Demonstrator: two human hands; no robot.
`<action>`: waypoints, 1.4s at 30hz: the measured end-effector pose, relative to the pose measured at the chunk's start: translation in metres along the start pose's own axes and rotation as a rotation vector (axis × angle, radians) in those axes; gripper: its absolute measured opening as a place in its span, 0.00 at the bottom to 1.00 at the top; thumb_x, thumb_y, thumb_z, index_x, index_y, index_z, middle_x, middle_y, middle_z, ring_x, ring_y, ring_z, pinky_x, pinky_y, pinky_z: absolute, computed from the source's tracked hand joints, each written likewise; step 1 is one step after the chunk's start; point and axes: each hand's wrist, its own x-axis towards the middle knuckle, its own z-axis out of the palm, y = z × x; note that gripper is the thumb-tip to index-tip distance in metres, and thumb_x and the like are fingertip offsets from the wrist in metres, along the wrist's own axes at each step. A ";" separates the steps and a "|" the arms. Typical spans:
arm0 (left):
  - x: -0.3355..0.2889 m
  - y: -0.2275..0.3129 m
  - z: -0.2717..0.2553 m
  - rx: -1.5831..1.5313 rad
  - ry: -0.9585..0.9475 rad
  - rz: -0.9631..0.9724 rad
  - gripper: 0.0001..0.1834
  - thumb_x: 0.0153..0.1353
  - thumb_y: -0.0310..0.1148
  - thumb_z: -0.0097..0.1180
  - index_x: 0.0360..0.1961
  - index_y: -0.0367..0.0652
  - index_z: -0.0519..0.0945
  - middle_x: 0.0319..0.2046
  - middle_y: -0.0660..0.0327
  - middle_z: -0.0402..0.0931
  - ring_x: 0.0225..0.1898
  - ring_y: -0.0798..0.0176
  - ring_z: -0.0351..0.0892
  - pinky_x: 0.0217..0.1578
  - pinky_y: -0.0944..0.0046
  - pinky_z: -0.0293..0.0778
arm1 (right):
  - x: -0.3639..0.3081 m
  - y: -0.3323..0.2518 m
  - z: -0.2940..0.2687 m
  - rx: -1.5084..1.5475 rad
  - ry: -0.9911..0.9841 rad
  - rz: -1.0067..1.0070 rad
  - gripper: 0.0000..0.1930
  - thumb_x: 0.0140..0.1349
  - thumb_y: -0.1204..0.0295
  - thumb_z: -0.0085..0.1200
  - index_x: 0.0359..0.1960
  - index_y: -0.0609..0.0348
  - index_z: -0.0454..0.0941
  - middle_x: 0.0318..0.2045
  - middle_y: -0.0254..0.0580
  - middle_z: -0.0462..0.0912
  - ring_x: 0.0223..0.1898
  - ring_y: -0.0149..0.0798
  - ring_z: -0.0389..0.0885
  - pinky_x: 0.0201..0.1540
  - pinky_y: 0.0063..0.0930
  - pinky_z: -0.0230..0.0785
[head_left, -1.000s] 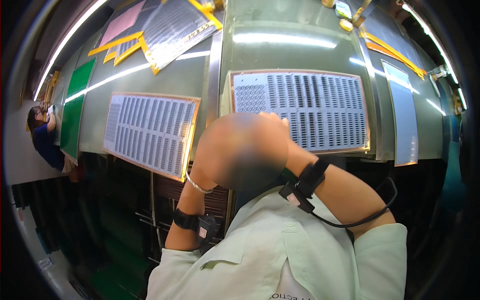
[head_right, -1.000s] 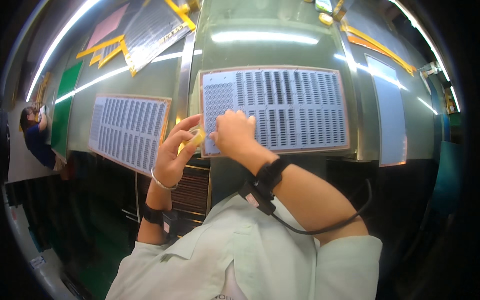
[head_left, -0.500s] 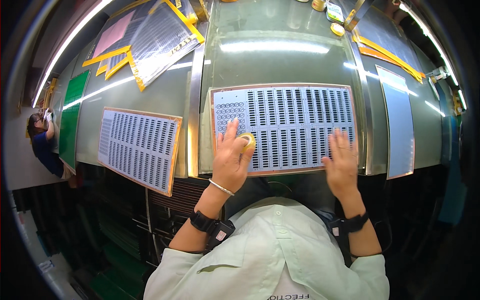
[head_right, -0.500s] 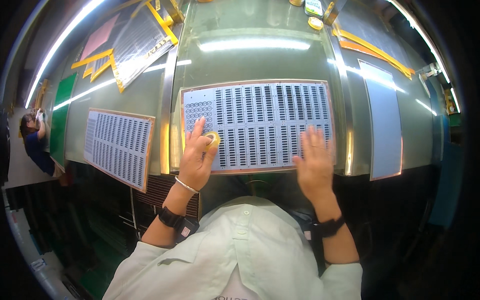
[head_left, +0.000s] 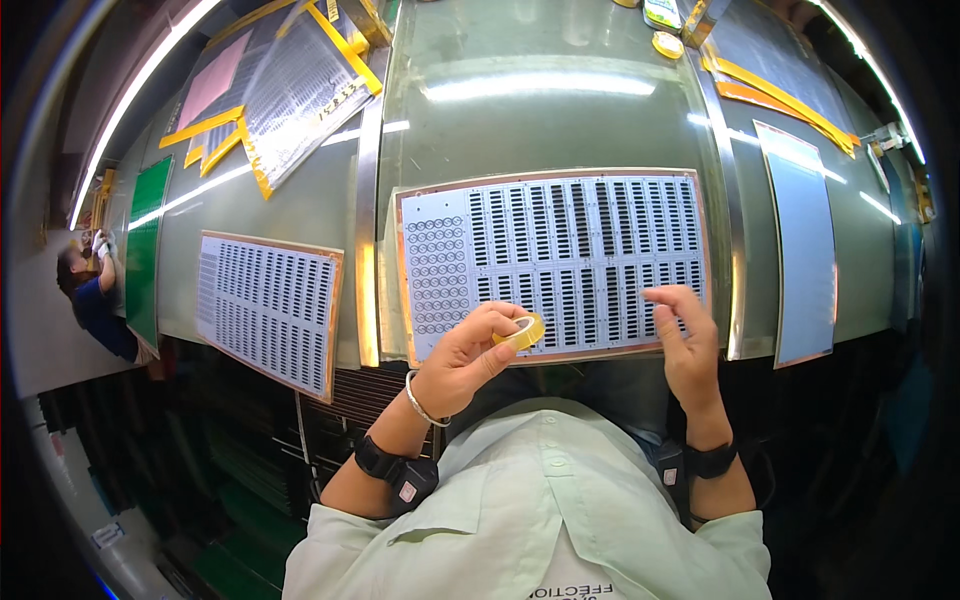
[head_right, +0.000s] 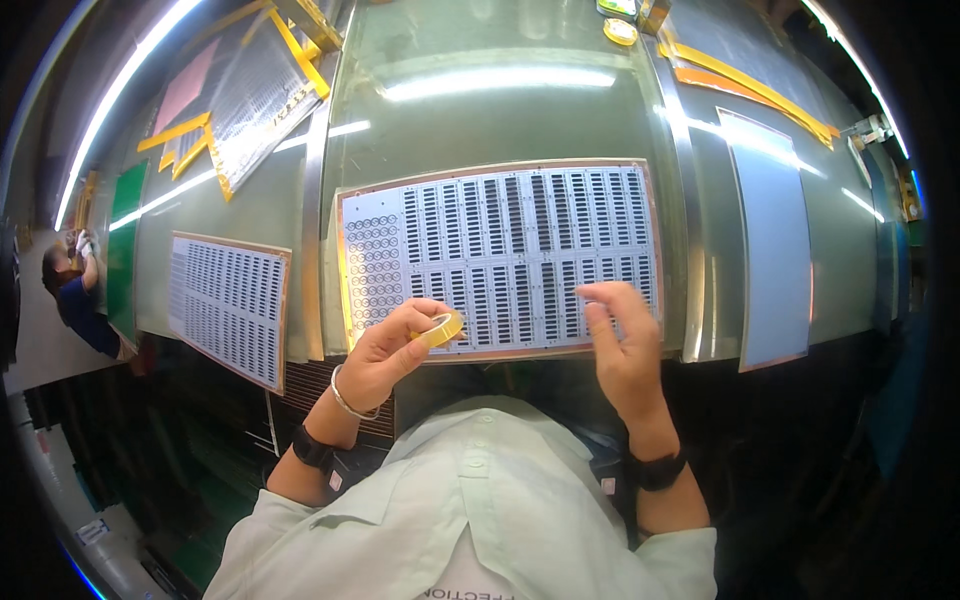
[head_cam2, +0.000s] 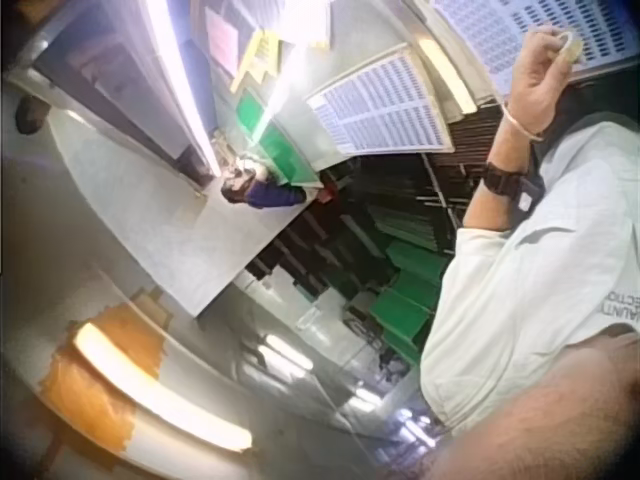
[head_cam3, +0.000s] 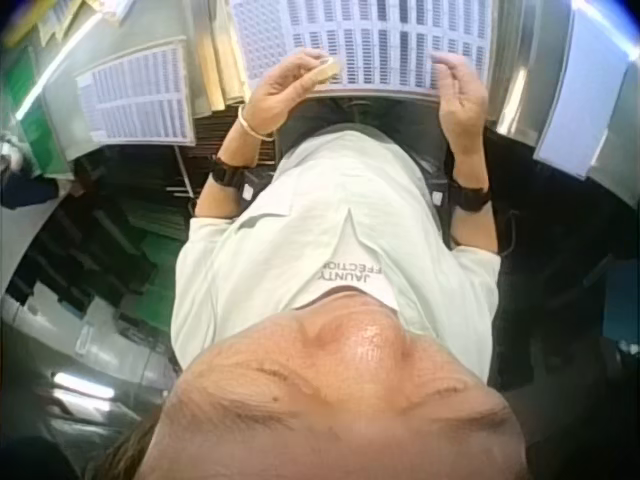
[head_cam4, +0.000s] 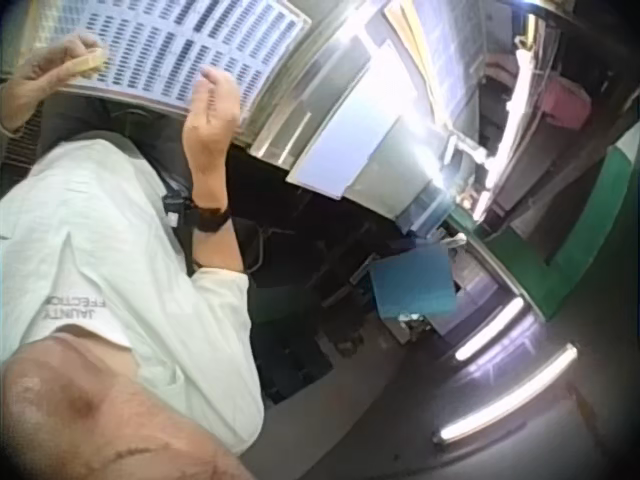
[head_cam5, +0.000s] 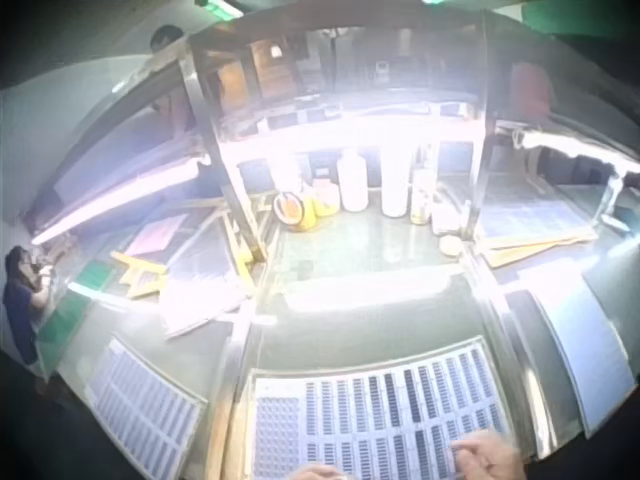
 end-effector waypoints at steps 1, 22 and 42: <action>-0.001 -0.002 0.000 -0.074 -0.010 0.005 0.10 0.69 0.31 0.47 0.44 0.37 0.75 0.54 0.54 0.67 0.55 0.61 0.70 0.57 0.60 0.65 | 0.002 -0.005 0.007 0.159 -0.047 0.046 0.10 0.66 0.74 0.48 0.46 0.65 0.76 0.42 0.43 0.79 0.46 0.38 0.75 0.51 0.29 0.66; -0.003 0.011 -0.005 0.198 -0.014 -0.063 0.08 0.65 0.31 0.53 0.39 0.37 0.77 0.51 0.56 0.71 0.50 0.64 0.71 0.52 0.65 0.66 | 0.008 -0.027 0.056 0.700 -0.338 0.438 0.06 0.64 0.72 0.54 0.30 0.61 0.75 0.26 0.29 0.75 0.28 0.21 0.70 0.32 0.17 0.63; -0.018 0.016 -0.074 0.879 0.610 -0.009 0.16 0.52 0.30 0.66 0.17 0.36 0.71 0.32 0.60 0.69 0.30 0.69 0.66 0.29 0.70 0.60 | 0.030 0.053 -0.014 -0.399 0.345 0.212 0.07 0.60 0.74 0.52 0.26 0.61 0.68 0.26 0.43 0.73 0.33 0.47 0.71 0.37 0.40 0.63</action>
